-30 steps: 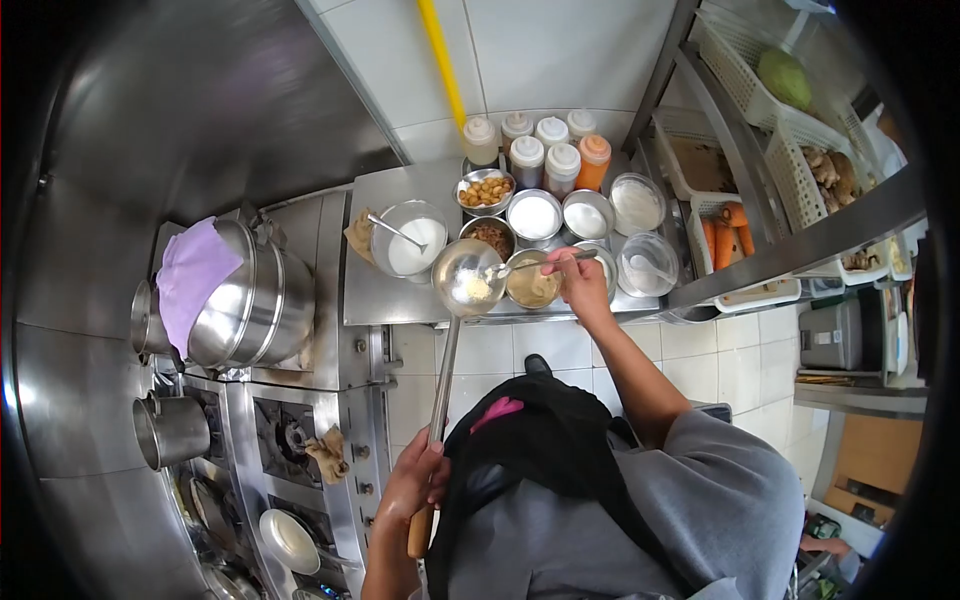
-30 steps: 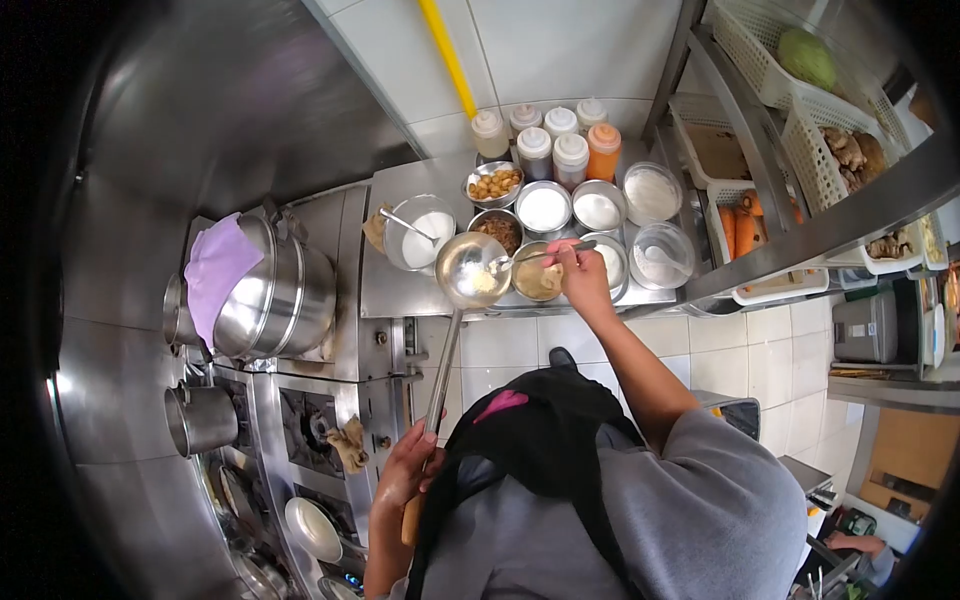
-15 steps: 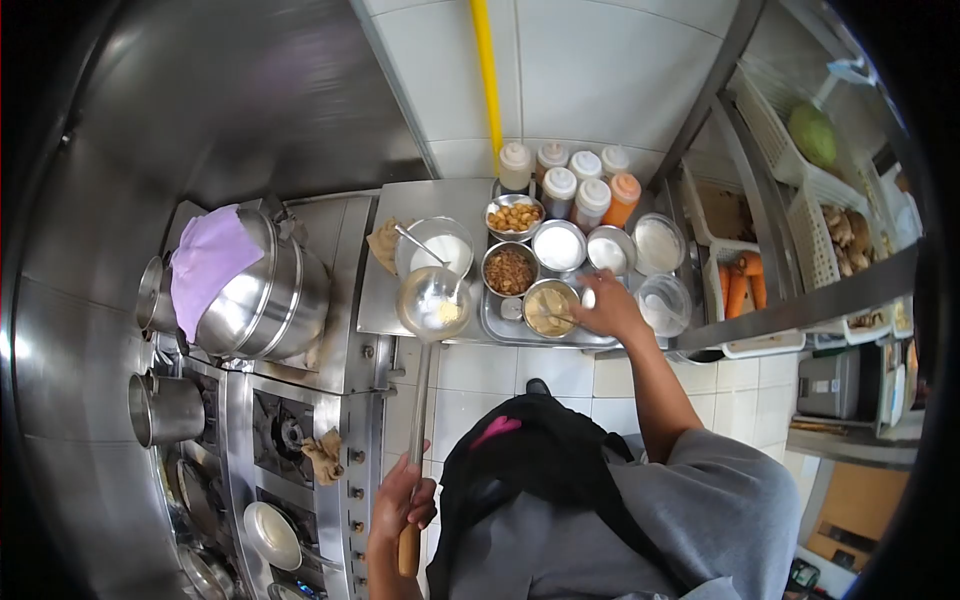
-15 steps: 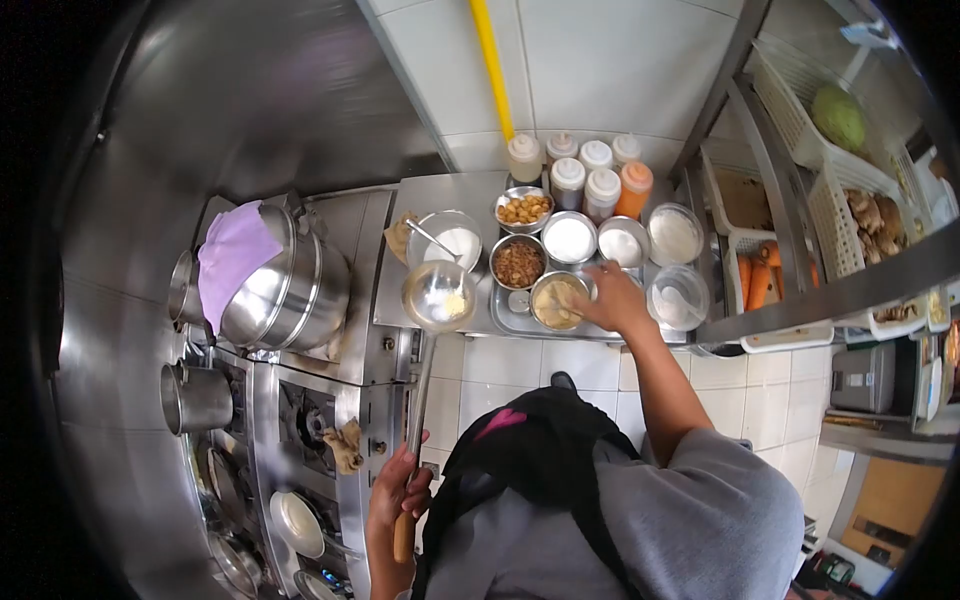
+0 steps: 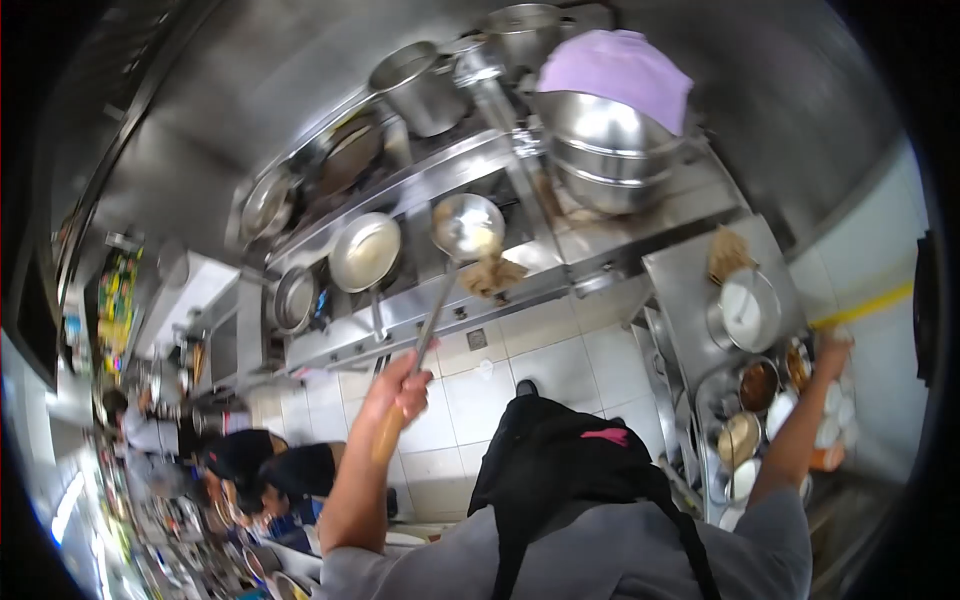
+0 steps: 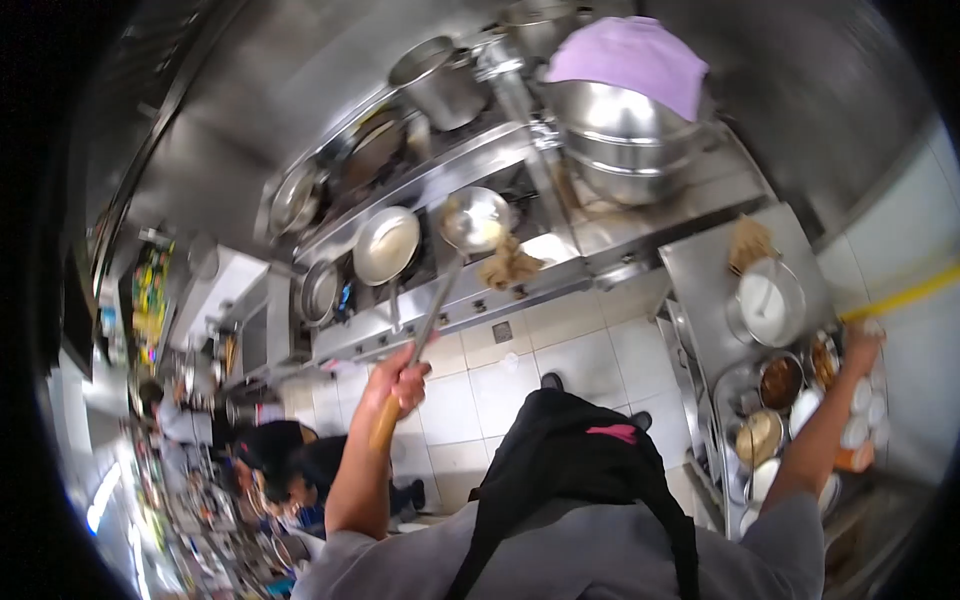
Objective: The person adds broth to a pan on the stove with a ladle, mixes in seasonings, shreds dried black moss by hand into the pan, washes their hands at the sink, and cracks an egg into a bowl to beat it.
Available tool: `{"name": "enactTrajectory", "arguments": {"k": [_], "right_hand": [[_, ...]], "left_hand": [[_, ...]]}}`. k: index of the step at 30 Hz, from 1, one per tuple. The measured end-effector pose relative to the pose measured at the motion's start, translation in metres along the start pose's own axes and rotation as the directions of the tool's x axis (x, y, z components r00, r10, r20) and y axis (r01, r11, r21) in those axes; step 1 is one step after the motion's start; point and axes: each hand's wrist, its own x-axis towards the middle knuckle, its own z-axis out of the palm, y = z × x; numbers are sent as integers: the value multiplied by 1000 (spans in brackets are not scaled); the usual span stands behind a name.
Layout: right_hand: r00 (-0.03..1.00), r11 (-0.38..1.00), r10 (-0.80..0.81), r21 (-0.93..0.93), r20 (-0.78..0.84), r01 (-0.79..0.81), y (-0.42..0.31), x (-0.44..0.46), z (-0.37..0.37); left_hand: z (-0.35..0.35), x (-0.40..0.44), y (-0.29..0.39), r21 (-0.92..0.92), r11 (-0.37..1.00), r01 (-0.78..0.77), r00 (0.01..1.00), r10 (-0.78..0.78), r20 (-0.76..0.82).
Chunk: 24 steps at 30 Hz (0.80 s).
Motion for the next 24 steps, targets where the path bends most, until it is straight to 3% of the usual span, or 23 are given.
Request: {"name": "enactTrajectory", "arguments": {"k": [1,2,3,4,5,7,8,10,11,12,13,14,16,17,18,19,21,22,23,24], "right_hand": [[946,842,295,432,134,-323,1,-1,-12],[790,418,558,737,253,-531,2,0,-18],[789,437,522,693,324,-574,13,-4,-59],[800,446,524,706,292,-550,22,-8,-77],[810,455,526,719,260,-526,29,-10,-95],[823,433,542,782,171,-448,47,-15,-146],[821,429,553,796,143,-427,51,-25,-209],[815,444,565,784,131,-434,54,-47,-351],[816,450,565,784,121,-428,68,-39,-357],[836,411,541,897,-97,-162,83,-32,-354],[793,363,525,924,-309,120,88,-35,-363],[794,372,521,920,-315,121,80,-37,-382],[929,250,329,964,-168,86,44,-33,-414],[958,141,270,988,-101,64,-3,-19,-403],[988,-90,139,992,-69,82,-49,-8,-381],[996,-154,-42,984,79,-84,-100,-23,-414],[949,78,-311,994,-53,81,-174,-83,-522],[930,239,-358,954,-84,178,-226,-103,-581],[846,58,-509,975,-157,216,-278,-110,-597],[750,-81,-611,963,-252,258,-323,-128,-647]], "left_hand": [[-28,10,17,67,994,-89,995,92,-43],[-56,23,30,138,975,-173,979,185,-83],[-81,38,40,257,937,-236,934,292,-206],[-104,55,53,388,883,-265,869,393,-301],[-126,70,63,378,884,-275,866,399,-303],[-171,99,83,713,684,-154,673,601,-431],[-199,116,90,708,688,-160,672,601,-432],[-256,151,97,798,591,-120,554,707,-440],[-279,168,96,813,565,-141,532,736,-419],[-275,168,99,731,659,-175,568,674,-472],[-283,169,99,645,731,-223,624,615,-482],[-292,168,97,548,795,-261,679,554,-481],[-288,172,90,158,935,-316,821,353,-449],[-284,181,91,147,936,-320,818,351,-456],[-282,186,95,-22,956,-292,882,261,-392],[-292,171,108,-187,951,-245,934,180,-307],[-302,134,125,-192,955,-225,936,157,-314],[-302,135,126,-171,959,-224,927,156,-341],[-307,136,128,-67,973,-219,932,188,-309],[-308,126,135,-79,972,-219,932,185,-311]]}}
